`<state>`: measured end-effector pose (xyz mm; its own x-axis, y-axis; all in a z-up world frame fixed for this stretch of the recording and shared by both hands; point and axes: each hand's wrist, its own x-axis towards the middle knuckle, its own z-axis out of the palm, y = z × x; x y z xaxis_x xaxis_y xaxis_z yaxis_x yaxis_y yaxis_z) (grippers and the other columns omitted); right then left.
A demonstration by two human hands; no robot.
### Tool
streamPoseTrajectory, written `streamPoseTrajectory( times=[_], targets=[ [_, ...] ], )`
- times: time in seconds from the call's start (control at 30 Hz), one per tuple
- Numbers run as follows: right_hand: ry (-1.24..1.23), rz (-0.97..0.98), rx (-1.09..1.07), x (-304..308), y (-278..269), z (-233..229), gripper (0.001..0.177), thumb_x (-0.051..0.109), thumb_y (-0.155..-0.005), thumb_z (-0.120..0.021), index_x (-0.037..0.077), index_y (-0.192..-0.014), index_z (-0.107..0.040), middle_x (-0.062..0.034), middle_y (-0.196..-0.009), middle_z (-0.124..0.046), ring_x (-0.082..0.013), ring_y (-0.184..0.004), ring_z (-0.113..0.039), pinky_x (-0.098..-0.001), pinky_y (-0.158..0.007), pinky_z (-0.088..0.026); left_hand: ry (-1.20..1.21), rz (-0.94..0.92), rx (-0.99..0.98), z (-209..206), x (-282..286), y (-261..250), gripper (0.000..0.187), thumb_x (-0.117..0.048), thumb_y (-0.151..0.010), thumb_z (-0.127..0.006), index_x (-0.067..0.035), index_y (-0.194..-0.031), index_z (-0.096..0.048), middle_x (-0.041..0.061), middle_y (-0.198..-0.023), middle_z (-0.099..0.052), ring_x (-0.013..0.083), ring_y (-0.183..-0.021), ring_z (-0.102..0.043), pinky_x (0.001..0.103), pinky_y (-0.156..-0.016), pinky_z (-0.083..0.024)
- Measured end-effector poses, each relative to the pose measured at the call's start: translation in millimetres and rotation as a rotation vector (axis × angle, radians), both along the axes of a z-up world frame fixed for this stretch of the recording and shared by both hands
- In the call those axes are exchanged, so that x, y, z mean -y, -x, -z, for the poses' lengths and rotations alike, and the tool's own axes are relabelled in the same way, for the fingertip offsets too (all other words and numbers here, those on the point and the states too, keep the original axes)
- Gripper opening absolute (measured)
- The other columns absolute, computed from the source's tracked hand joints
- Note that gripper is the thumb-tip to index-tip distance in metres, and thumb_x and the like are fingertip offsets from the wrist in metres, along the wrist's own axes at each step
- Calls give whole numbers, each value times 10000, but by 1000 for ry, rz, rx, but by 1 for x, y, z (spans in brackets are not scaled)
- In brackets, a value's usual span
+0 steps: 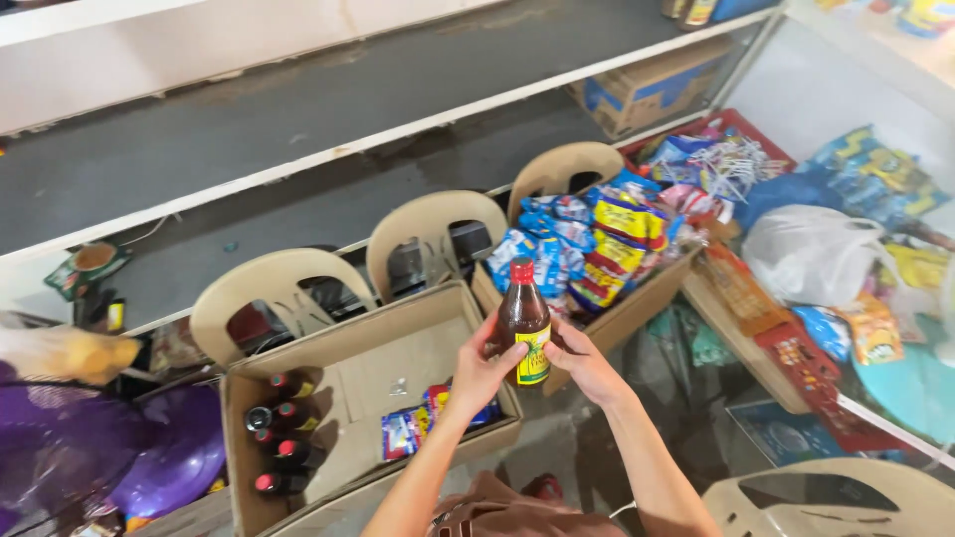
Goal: The person repeatedly picks up bottles of vinegar from a cardboard box on the floor and places them onto a shelf. They handle the bottles by hand, arranging them in a row alongside other similar bottles. The task involves moving between the box and the shelf multiple times.
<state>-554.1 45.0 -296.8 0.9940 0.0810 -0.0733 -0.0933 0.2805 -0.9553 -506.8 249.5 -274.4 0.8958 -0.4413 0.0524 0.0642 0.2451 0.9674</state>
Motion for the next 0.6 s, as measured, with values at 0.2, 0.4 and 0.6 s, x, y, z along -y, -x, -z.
streamPoseTrajectory(
  times=[0.2,0.4,0.6],
  targets=[
    [85,105,-23,65,39,-20,658,144,-949,-660,75,-1546,-392,-52,-1394,-596,-157,-1287,-554,-321,-1073,-441,-60,41,147,-20,85,21,753,-115,-838,-826,-59,-1506,-484,36,-1234,-710,90,-1099,-649,273,-929,-539],
    [197,226,19,109,70,-24,630,156,-914,-721,69,-1482,-460,-2,-1195,-623,-92,-1101,-573,-265,-901,-485,-20,137,-66,-18,153,36,644,-119,-803,-830,-59,-1389,-570,43,-1159,-727,113,-1014,-677,293,-867,-558],
    [186,324,-21,143,74,-3,642,194,-911,-744,80,-1489,-489,-24,-1112,-612,-98,-1004,-568,-250,-825,-493,20,163,-5,-7,192,29,491,-156,-887,-779,-20,-1331,-620,57,-1186,-729,108,-1048,-679,295,-912,-559]
  ],
)
